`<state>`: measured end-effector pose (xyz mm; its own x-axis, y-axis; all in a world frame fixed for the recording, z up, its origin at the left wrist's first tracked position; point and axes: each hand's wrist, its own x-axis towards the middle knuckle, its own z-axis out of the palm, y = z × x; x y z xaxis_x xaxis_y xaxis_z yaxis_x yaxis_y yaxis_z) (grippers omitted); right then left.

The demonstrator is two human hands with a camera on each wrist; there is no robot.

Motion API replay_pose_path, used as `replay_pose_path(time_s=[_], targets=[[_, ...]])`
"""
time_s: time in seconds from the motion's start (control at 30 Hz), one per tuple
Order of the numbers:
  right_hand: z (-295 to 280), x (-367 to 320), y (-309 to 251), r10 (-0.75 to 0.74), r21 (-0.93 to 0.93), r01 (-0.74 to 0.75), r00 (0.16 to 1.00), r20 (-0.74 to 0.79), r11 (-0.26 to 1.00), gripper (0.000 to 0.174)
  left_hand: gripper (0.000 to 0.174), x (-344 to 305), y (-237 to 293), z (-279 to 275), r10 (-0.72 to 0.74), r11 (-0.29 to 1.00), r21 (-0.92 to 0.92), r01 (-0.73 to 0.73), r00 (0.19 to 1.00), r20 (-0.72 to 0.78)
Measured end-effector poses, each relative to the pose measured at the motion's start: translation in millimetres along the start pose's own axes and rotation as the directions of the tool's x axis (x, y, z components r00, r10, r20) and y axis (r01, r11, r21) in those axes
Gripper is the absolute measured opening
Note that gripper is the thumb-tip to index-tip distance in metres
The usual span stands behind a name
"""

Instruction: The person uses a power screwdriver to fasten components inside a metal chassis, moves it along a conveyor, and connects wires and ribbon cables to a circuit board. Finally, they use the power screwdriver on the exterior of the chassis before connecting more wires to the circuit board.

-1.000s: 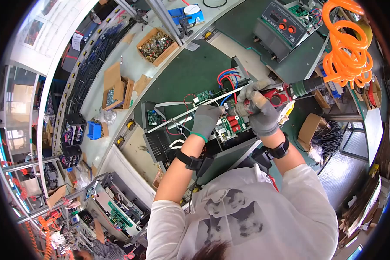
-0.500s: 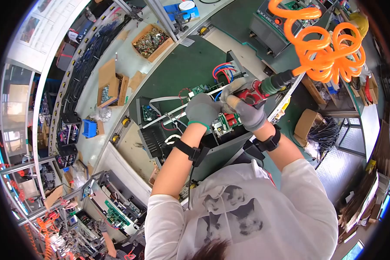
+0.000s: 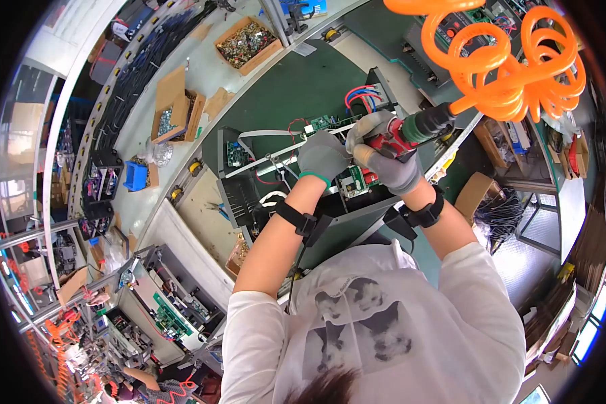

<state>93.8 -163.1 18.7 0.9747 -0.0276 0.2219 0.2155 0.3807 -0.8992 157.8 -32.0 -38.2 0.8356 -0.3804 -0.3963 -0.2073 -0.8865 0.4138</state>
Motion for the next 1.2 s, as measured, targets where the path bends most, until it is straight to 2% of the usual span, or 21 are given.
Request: replay_pose_path(time_s=[0.03,0.1,0.17,0.23,0.3,0.37,0.43,0.5,0.53,0.57,0.63,0.7,0.77,0.83,0.87,0.9,0.97,1.0,1.1,1.13,1.2], targets=[[1,1,-1,-0.020,0.007,0.020,1.000,0.012,1.000,0.026,0.035,-1,1,-2,-0.022,0.998,-0.064,0.021,1.000,-0.005],[-2,1,1,-0.013,-0.005,0.013,1.000,0.020,1.000,0.026,0.034,-4,7,-7,-0.040,0.997,-0.065,0.041,0.999,0.004],[-6,2,1,0.054,-0.015,-0.054,0.998,0.020,0.998,0.027,0.034,-7,13,-12,-0.084,0.996,-0.012,0.084,0.996,0.020],[-5,1,-1,0.088,0.016,-0.088,0.996,0.010,0.996,0.028,0.035,-9,16,-16,-0.119,0.992,-0.044,0.122,0.991,0.058],[-5,2,-2,0.096,-0.032,-0.096,0.995,0.005,0.995,0.027,0.037,-11,16,-17,-0.130,0.988,-0.074,0.135,0.989,0.070],[-6,3,0,0.057,-0.073,-0.051,0.995,0.080,0.996,0.028,0.035,-17,16,-20,-0.132,0.986,-0.091,0.138,0.988,0.075],[-5,1,3,0.000,-0.067,0.009,0.991,0.131,0.998,0.029,0.027,-19,9,-10,-0.006,1.000,-0.023,0.005,1.000,-0.028],[-4,-4,3,0.048,-0.037,-0.045,0.995,0.086,0.998,0.031,0.020,-30,6,-6,0.124,0.992,0.032,-0.120,0.963,-0.241],[-3,-3,4,0.018,-0.024,-0.015,0.994,0.108,1.000,0.031,0.016,-38,4,-16,0.226,0.972,0.124,-0.201,0.946,-0.232],[-2,-3,4,-0.010,-0.011,0.011,0.992,0.128,1.000,0.030,0.022,-38,-5,-15,0.350,0.933,0.169,-0.318,0.912,-0.214],[0,-4,4,-0.005,-0.084,0.015,0.993,0.119,0.996,0.031,0.029,-35,-15,-16,0.435,0.858,0.302,-0.416,0.900,0.003],[0,-5,7,-0.028,-0.076,0.040,0.988,0.155,0.996,0.032,0.032,-32,-19,-17,0.453,0.852,0.293,-0.434,0.892,0.002],[4,-9,3,0.002,-0.177,0.020,0.992,0.123,0.984,0.032,0.035,-34,-19,-21,0.466,0.848,0.282,-0.448,0.885,0.006],[1,-9,6,0.007,-0.181,0.026,0.984,0.176,0.983,0.031,0.028,-36,-18,-28,0.471,0.838,0.260,-0.480,0.876,0.099],[0,-11,10,0.003,-0.177,0.023,0.989,0.148,0.984,0.030,0.039,-34,-20,-22,0.453,0.861,0.235,-0.452,0.890,0.056],[2,-11,12,0.025,-0.177,0.005,0.985,0.170,0.984,0.030,0.039,-30,-21,-17,0.458,0.857,0.244,-0.454,0.888,0.046],[3,-11,15,-0.015,-0.083,0.025,0.993,0.119,0.996,0.031,0.038,-28,-22,-14,0.459,0.868,0.198,-0.456,0.888,0.031],[0,-10,14,-0.010,-0.180,0.034,0.991,0.137,0.983,0.032,0.035,-32,-24,-15,0.497,0.848,0.223,-0.480,0.867,-0.026],[6,-9,10,-0.008,-0.131,0.031,0.985,0.170,0.991,0.032,0.029,-36,-26,-25,0.491,0.857,0.184,-0.481,0.871,-0.012],[6,-7,13,-0.067,-0.142,0.095,0.979,0.192,0.985,0.032,0.029,-36,-29,-23,0.479,0.867,0.168,-0.470,0.878,-0.019],[5,-8,14,-0.049,-0.142,0.076,0.982,0.183,0.987,0.031,0.030,-34,-35,-19,0.504,0.851,0.181,-0.493,0.863,-0.020]])
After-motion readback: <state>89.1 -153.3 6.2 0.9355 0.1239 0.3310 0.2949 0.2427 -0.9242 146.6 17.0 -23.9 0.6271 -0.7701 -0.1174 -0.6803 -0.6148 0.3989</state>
